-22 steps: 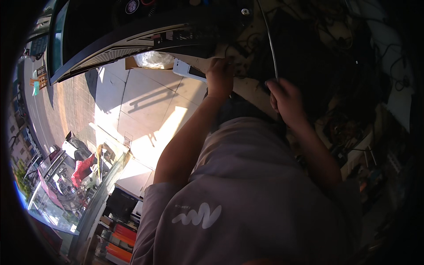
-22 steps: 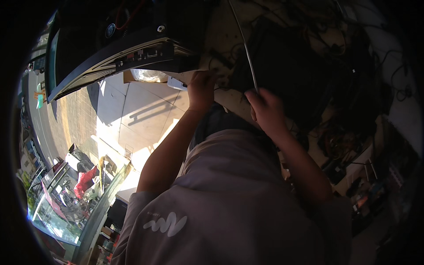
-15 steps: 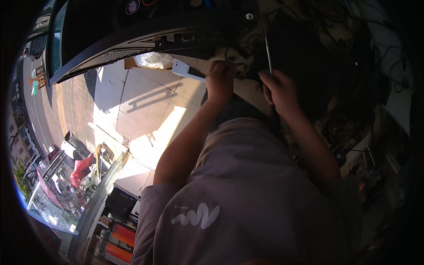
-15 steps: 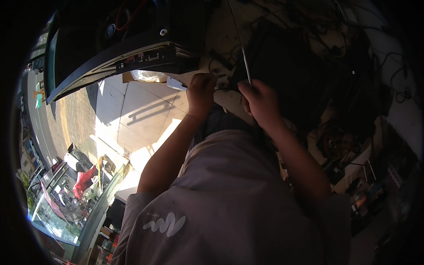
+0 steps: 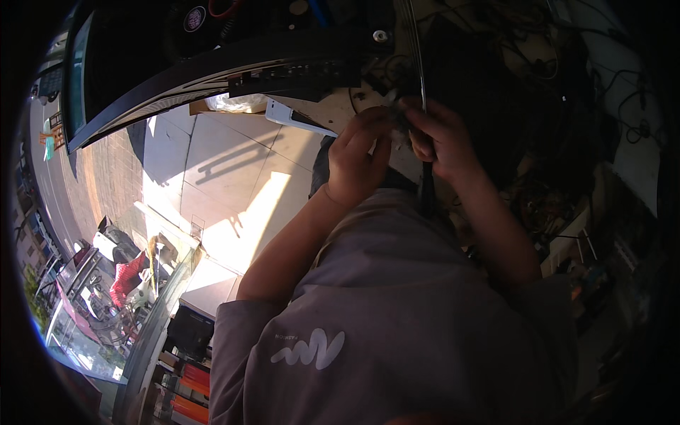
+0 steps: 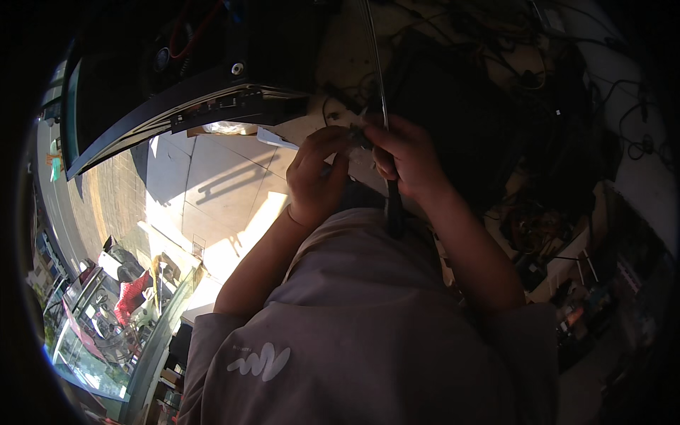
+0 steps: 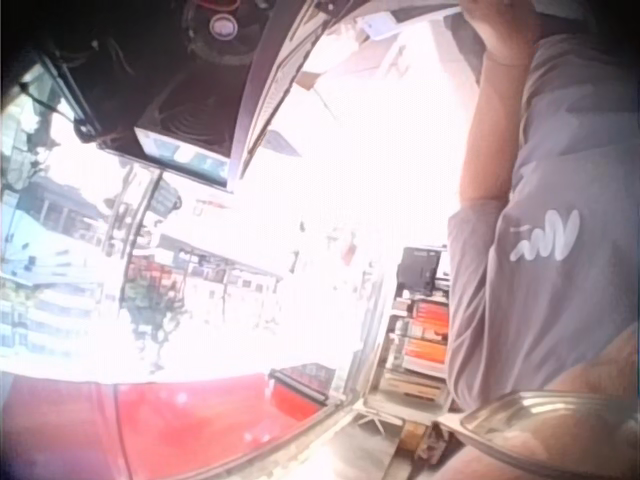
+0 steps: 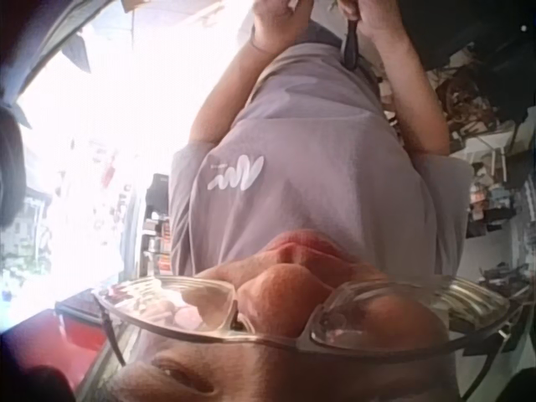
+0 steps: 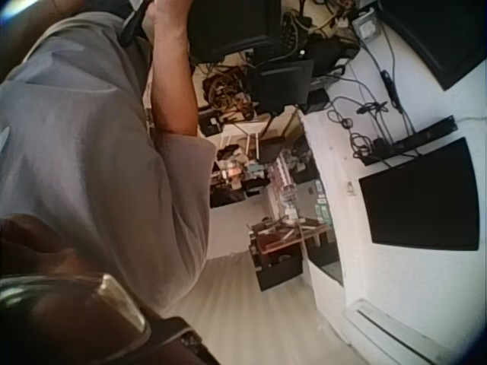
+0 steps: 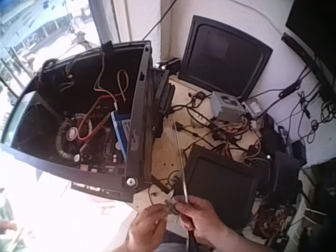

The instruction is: The person installs a hard drive into a desktop computer case. They connect the SATA data and power cables, position the drive in the bay, and secure it with screws using a screwdriver.

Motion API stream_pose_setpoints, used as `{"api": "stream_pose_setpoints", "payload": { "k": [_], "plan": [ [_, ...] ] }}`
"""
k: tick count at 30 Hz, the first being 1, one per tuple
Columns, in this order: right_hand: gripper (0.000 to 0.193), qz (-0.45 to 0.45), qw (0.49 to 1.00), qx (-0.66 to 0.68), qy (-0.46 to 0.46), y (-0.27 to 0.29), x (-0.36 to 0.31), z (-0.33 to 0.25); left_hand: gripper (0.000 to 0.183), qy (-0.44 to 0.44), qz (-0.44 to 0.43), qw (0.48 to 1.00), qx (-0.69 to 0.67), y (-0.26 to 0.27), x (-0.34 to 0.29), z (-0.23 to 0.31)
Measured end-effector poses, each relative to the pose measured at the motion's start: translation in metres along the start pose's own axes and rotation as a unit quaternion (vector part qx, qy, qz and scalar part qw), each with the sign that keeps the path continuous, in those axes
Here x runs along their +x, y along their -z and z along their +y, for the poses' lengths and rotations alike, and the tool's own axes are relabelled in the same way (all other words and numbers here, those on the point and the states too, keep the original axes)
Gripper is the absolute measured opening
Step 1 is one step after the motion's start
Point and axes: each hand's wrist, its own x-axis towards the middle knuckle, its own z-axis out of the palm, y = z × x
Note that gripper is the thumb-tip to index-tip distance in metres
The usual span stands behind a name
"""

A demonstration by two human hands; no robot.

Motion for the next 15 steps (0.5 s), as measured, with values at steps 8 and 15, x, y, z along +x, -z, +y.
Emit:
{"api": "stream_pose_setpoints", "payload": {
  "k": [8, 15],
  "plan": [
    [0.023, -0.005, 0.997, -0.045, 0.069, -0.006, -0.01, -0.009, 0.03, 0.297, 0.004, 0.893, -0.339, 0.016, 0.009, 0.022],
    [0.016, 0.03, 0.994, -0.094, 0.057, -0.011, -0.013, -0.005, 0.017, 0.425, -0.028, 0.863, -0.27, 0.011, 0.01, 0.019]
  ]
}}
